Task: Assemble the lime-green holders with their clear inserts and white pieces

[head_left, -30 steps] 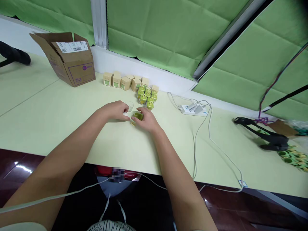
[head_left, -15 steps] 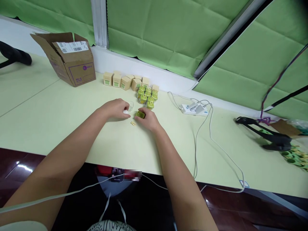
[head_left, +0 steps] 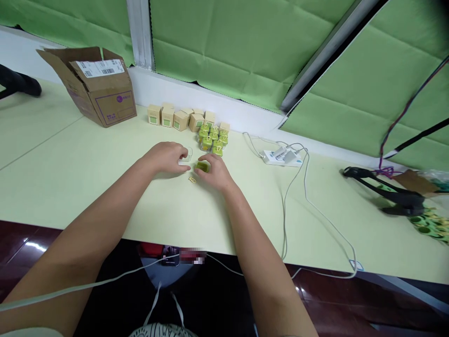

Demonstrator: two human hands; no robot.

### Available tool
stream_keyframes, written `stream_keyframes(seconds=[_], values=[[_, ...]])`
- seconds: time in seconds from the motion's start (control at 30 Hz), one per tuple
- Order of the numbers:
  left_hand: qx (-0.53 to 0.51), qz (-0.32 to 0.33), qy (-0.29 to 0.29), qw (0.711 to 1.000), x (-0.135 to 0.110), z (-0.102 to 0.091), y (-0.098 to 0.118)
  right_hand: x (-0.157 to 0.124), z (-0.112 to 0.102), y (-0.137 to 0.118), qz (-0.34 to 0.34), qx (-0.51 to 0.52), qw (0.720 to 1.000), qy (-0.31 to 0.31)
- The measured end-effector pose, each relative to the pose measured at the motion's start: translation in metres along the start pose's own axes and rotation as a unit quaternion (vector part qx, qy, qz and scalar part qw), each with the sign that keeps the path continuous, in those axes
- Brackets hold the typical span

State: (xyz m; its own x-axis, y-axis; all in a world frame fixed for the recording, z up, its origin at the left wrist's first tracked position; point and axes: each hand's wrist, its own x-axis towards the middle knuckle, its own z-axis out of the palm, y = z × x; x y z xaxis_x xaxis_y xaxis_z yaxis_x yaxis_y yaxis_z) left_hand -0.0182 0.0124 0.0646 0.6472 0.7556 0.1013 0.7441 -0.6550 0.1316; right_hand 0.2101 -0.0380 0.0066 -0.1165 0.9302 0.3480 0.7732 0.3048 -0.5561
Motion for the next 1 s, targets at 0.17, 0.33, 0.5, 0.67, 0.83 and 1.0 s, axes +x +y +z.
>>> stream_keyframes(seconds=[0.17, 0.33, 0.5, 0.67, 0.83, 1.0], values=[[-0.007, 0.032, 0.077, 0.996, 0.002, 0.005, 0.003, -0.007, -0.001, -0.021, -0.020, -0.062, 0.996, -0.056], [-0.014, 0.057, 0.117, 0.991, 0.005, 0.015, 0.004, -0.008, -0.002, -0.029, -0.046, -0.061, 0.993, -0.093], [-0.031, 0.102, 0.167, 0.980, 0.007, 0.030, 0.012, 0.003, -0.023, -0.009, 0.005, 0.092, 0.988, 0.120], [-0.005, 0.183, 0.144, 0.972, 0.011, 0.048, 0.026, 0.008, -0.020, 0.005, 0.121, 0.191, 0.949, 0.219], [-0.013, 0.182, 0.111, 0.977, 0.016, 0.058, 0.033, 0.005, -0.010, -0.004, 0.105, 0.181, 0.960, 0.189], [-0.091, 0.153, 0.133, 0.975, 0.015, 0.055, 0.030, 0.004, -0.010, -0.009, 0.077, 0.196, 0.962, 0.171]])
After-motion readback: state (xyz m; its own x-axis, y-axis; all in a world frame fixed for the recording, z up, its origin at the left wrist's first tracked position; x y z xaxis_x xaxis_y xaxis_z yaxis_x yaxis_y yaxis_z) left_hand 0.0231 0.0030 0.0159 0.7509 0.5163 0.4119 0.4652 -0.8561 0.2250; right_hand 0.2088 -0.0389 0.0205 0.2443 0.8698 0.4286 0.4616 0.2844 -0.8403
